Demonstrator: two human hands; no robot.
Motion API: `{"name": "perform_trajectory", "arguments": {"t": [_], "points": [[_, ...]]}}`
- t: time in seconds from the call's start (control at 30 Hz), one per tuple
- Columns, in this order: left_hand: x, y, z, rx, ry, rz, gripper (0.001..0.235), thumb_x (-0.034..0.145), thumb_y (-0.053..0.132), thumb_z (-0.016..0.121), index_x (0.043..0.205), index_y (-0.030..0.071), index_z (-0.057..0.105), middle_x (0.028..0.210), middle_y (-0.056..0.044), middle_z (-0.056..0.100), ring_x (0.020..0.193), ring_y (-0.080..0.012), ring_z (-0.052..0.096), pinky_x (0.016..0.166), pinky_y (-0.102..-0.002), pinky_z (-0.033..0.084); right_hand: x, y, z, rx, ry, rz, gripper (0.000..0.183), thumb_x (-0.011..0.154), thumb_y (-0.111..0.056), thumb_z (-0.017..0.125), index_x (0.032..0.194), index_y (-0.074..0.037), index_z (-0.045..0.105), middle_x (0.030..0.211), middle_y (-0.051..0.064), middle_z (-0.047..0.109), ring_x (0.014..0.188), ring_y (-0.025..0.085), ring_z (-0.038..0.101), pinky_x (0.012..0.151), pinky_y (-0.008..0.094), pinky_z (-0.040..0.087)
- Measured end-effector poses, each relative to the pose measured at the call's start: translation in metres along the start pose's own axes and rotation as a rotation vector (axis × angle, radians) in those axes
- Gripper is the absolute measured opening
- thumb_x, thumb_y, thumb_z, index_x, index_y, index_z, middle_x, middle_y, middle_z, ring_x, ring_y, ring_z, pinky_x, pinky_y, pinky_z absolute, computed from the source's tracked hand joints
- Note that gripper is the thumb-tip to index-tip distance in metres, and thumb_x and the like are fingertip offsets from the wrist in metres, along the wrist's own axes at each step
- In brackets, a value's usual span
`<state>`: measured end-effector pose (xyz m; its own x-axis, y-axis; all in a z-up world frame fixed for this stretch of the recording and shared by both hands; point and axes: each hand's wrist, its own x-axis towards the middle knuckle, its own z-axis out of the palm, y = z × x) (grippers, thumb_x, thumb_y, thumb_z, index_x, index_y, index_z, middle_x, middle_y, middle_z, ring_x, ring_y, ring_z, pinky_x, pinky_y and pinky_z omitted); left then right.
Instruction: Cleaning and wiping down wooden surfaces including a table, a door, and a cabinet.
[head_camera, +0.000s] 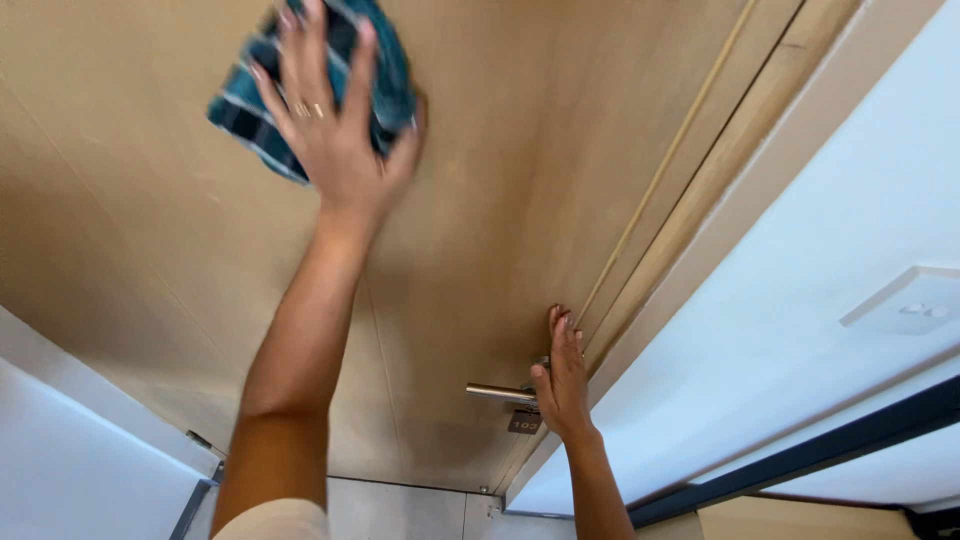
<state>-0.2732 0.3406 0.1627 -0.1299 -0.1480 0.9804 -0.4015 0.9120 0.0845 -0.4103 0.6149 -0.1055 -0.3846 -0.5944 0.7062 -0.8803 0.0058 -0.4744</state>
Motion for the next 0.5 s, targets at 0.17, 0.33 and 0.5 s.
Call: {"name": "perform_trajectory", "arguments": {"t": [0.17,0.33,0.5], "points": [[0.002,0.075,0.035,-0.041,-0.048,0.233,0.095,0.085,0.055,0.086,0.163,0.025,0.042,0.17,-0.011,0.022,0.159,-0.033,0.018,0.13,-0.064,0.009,-0.004,-0.016,-0.007,0.134,0.054,-0.003,0.069,0.11,-0.036,0.035,0.164,0.001,0.01,0.167,0.021,0.032,0.158,0.036,0.026,0.128,0.05,0.015],[-0.158,0.11,0.057,-0.263,-0.473,0.694,0.118,0.077,0.065,0.081,0.17,0.019,0.026,0.177,-0.007,0.018,0.162,-0.0273,0.018,0.13,-0.051,0.001,-0.044,0.006,0.016,0.382,0.273,0.043,0.047,0.112,-0.024,0.04,0.149,0.004,0.041,0.149,0.024,0.054,0.142,0.034,0.052,0.12,0.043,0.038],[-0.207,0.062,0.047,0.02,-0.583,1.251,0.094,0.088,0.05,0.072,0.162,0.014,0.026,0.173,0.0,0.017,0.159,-0.0189,0.014,0.13,-0.041,0.007,-0.056,0.006,0.007,0.365,0.174,0.246,0.041,0.107,-0.023,0.048,0.103,0.003,0.079,0.103,0.018,0.078,0.098,0.028,0.072,0.088,0.038,0.054]]}}
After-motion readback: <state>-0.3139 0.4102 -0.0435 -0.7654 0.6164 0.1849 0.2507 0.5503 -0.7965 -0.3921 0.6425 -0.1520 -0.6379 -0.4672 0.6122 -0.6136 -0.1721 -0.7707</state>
